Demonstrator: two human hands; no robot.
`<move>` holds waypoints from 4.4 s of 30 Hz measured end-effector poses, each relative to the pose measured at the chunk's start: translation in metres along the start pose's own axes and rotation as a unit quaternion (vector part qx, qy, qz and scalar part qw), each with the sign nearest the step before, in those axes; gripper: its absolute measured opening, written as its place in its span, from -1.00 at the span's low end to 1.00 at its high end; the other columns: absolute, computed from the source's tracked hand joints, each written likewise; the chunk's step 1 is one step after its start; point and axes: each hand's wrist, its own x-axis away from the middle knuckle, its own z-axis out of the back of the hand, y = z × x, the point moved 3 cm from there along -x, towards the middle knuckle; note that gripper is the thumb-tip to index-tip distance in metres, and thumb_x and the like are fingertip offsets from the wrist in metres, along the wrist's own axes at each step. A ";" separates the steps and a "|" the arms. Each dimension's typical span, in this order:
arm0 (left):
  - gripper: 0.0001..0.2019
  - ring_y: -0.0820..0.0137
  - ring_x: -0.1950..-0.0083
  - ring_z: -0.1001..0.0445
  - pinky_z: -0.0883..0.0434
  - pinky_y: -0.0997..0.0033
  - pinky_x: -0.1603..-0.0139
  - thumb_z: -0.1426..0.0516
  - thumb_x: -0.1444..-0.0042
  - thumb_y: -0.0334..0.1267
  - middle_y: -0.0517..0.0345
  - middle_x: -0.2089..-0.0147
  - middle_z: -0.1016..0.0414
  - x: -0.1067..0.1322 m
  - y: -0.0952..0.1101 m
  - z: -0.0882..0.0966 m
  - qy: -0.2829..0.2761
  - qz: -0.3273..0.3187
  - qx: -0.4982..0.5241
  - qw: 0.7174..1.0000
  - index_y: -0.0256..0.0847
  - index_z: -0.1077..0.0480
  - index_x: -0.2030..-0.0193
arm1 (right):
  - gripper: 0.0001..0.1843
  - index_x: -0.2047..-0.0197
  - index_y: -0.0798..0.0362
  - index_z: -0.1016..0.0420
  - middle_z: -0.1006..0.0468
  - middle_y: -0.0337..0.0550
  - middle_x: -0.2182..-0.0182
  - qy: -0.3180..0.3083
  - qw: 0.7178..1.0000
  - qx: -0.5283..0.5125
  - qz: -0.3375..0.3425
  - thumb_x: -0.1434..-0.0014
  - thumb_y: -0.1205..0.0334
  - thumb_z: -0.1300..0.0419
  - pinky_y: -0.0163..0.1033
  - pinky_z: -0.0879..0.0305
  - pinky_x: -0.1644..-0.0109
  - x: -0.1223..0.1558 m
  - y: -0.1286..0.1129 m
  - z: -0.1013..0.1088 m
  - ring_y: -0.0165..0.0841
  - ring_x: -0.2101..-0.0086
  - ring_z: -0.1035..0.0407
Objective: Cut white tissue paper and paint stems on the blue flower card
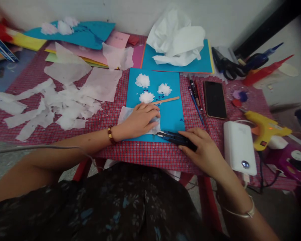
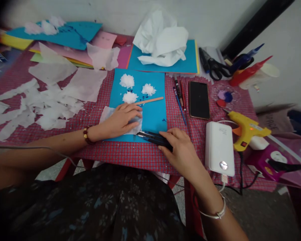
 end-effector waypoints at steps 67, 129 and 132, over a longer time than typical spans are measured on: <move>-0.51 0.14 -0.50 -0.07 0.19 -0.07 -0.49 -0.09 -0.33 -0.01 0.02 -0.47 -0.20 0.003 -0.025 0.012 -0.077 -0.128 -0.039 0.988 0.01 -0.26 -0.36 | -0.62 -0.14 0.08 -0.47 -0.51 0.06 0.10 -0.012 0.999 0.015 0.026 -0.29 0.17 -0.21 0.09 -0.45 -0.02 -0.002 -0.017 -0.007 -0.08 0.08 -0.43; -0.58 0.08 -0.40 -0.21 0.08 -0.12 -0.45 -0.07 -0.33 -0.10 -0.05 -0.40 -0.30 0.001 -0.025 0.009 -0.020 -0.104 -0.089 0.990 -0.09 -0.32 -0.28 | -0.63 -0.11 0.13 -0.48 -0.50 0.08 0.11 -0.001 0.999 0.039 0.035 -0.29 0.17 -0.22 0.08 -0.45 0.01 0.000 -0.019 -0.007 -0.10 0.10 -0.43; -0.57 0.07 -0.40 -0.20 0.07 -0.14 -0.45 -0.09 -0.31 -0.10 -0.03 -0.41 -0.29 0.001 -0.026 0.008 -0.015 -0.103 -0.084 0.991 -0.07 -0.31 -0.29 | -0.61 -0.14 0.13 -0.45 -0.51 0.10 0.09 -0.004 0.999 0.043 0.009 -0.29 0.16 -0.21 0.09 -0.47 0.01 0.013 -0.027 -0.011 -0.09 0.09 -0.44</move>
